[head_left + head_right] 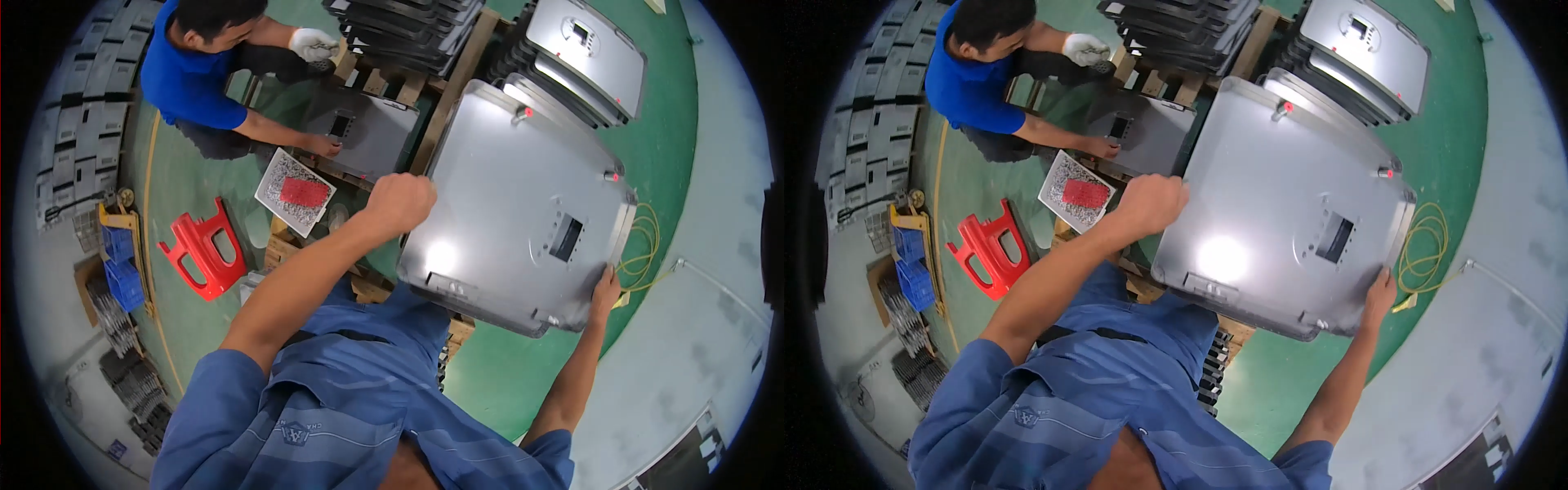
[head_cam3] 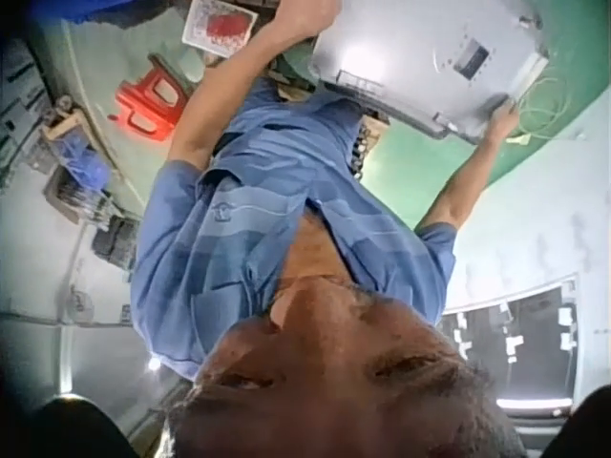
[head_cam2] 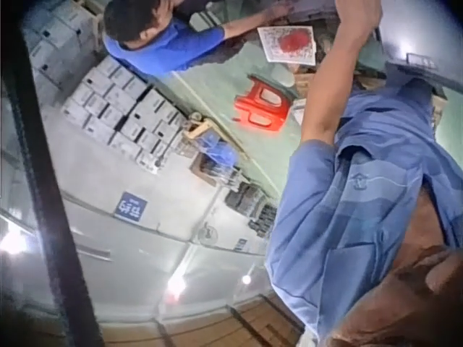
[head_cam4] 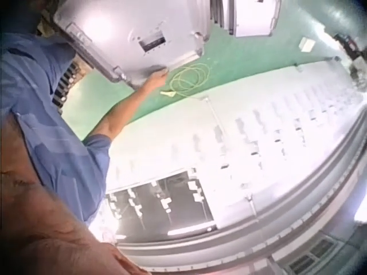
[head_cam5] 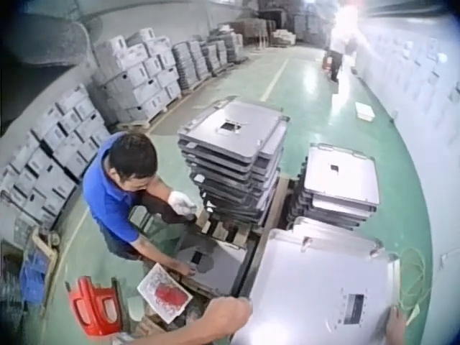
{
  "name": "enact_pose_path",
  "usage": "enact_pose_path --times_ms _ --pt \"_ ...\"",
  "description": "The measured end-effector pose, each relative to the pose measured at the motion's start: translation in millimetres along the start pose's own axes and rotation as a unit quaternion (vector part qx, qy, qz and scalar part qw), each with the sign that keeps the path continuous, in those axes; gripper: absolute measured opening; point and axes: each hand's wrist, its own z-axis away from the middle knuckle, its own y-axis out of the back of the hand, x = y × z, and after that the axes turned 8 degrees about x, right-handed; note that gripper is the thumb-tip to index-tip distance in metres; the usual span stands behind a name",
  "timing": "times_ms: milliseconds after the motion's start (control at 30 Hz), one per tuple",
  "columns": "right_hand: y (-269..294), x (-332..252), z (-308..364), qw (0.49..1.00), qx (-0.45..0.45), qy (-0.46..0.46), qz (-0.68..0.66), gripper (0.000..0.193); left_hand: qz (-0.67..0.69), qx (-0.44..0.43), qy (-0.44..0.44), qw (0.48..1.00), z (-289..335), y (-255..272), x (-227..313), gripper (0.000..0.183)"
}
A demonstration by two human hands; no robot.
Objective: Manually assemble hinges and latch components onto metal enclosure panels on a fabrication floor.
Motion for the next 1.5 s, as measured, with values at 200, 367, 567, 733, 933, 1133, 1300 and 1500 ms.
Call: enact_pose_path --times_ms 200,367,567,733,933,1133,1300,1500 --pt "40.1 -89.2 36.5 0.997 0.018 -0.06 0.052 0.047 0.055 -0.012 0.024 0.998 60.5 13.9 -63.4 0.035" --pt "63.0 -165.6 62.5 0.997 0.049 -0.015 0.055 0.049 0.112 0.021 0.054 0.992 100.7 12.2 -119.3 0.039" --pt "59.7 -296.9 73.2 0.987 0.023 0.065 0.143 0.044 0.19 -0.046 0.118 0.974 134.4 3.9 -189.4 0.041" --pt "27.7 -390.1 62.5 0.966 0.0 0.156 0.206 0.039 0.254 -0.04 0.201 0.945 167.3 -21.0 -219.3 0.045" --pt "-7.5 -447.6 52.1 0.929 -0.041 0.256 0.263 0.036 0.319 -0.087 0.228 0.916 183.3 -47.4 -234.1 0.048" --pt "-42.3 -472.7 48.8 0.901 -0.081 0.329 0.272 0.035 0.346 -0.089 0.249 0.9 193.1 -68.5 -238.5 0.044" --pt "-113.8 -502.7 48.8 0.869 -0.115 0.399 0.271 0.033 0.378 -0.01 0.366 0.85 202.0 -103.8 -257.1 0.04" --pt "-249.2 -523.8 34.5 0.83 -0.151 0.489 0.22 0.03 0.351 0.056 0.415 0.837 178.5 -159.1 -296.6 0.031"
